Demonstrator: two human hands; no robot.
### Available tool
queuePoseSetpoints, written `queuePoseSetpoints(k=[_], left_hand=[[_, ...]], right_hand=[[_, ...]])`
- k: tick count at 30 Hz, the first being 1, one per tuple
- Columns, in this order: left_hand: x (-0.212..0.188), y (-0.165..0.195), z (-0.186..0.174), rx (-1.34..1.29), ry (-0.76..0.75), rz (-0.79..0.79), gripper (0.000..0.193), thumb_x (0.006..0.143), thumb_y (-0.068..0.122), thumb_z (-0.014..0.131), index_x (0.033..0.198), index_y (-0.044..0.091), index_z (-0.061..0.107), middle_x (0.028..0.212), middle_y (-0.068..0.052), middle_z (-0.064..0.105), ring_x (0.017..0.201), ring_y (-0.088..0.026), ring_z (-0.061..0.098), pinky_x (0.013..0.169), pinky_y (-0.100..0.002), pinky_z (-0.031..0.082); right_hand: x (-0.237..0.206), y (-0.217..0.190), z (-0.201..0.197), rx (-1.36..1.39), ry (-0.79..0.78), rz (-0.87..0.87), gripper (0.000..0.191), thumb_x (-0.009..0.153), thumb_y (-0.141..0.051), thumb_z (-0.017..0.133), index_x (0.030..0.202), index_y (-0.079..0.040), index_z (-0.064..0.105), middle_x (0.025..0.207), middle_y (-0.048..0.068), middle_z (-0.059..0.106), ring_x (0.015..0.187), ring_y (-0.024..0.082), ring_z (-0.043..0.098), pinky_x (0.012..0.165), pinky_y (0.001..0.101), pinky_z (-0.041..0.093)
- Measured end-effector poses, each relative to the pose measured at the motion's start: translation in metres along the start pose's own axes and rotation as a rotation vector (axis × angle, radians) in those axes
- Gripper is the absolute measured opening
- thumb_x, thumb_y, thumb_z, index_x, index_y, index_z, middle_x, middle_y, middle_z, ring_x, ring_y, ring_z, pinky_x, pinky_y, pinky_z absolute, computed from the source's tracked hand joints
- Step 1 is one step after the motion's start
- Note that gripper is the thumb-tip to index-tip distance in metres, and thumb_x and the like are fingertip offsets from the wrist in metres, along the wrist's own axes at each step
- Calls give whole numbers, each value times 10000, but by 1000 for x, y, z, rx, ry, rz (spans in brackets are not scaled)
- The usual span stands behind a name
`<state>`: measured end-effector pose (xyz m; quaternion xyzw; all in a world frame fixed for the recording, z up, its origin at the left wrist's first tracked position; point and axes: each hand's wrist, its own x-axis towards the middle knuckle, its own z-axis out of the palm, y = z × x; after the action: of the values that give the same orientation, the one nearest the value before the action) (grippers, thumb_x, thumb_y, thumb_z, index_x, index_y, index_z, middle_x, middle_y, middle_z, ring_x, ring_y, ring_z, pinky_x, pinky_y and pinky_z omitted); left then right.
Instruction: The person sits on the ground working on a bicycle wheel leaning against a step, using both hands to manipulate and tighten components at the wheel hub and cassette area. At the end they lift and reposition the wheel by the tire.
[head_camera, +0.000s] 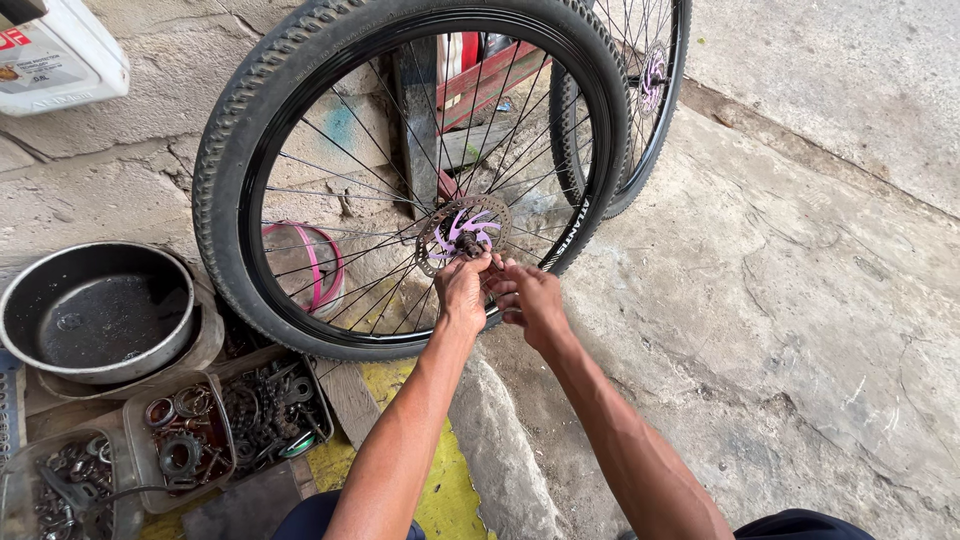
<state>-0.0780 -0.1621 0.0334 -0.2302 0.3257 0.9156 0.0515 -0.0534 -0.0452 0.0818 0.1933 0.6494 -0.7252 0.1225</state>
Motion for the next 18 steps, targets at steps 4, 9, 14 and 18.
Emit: queuePoseSetpoints(k=[4, 9, 14, 18], left_hand=[[-3, 2, 2, 99, 91, 0, 86, 896, 26, 681, 969, 56, 716, 861, -56, 750, 695, -121, 674, 635, -266, 528], [-6, 1, 2, 69, 47, 42, 48, 903, 26, 716, 947, 44, 713, 842, -65, 748, 677, -127, 655, 627, -268, 495], [-8, 4, 1, 108, 69, 19, 53, 896, 52, 704, 940, 29, 722, 823, -80, 747, 615, -120, 650, 549, -255, 507], [-9, 3, 2, 43, 21, 5, 76, 917, 59, 725, 933, -15, 721, 826, -90, 747, 553, -86, 562, 453, -240, 475]], right_hand=[[-20, -4, 5, -705, 234, -804, 377, 874, -289, 791, 953, 41, 627, 736, 144, 720, 586, 168, 670, 489, 329, 568], [-24, -4, 6, -811, 212, -694, 306, 937, -296, 745, 918, 7, 709, 731, 152, 756, 566, 154, 679, 518, 338, 552], [-6, 1, 13, -366, 24, -145, 291, 992, -262, 650, 844, -24, 726, 692, 66, 726, 480, 108, 566, 420, 263, 440], [6, -4, 8, 409, -201, 288, 255, 1035, -186, 555, 831, -82, 666, 654, 13, 644, 458, 58, 492, 370, 200, 332]])
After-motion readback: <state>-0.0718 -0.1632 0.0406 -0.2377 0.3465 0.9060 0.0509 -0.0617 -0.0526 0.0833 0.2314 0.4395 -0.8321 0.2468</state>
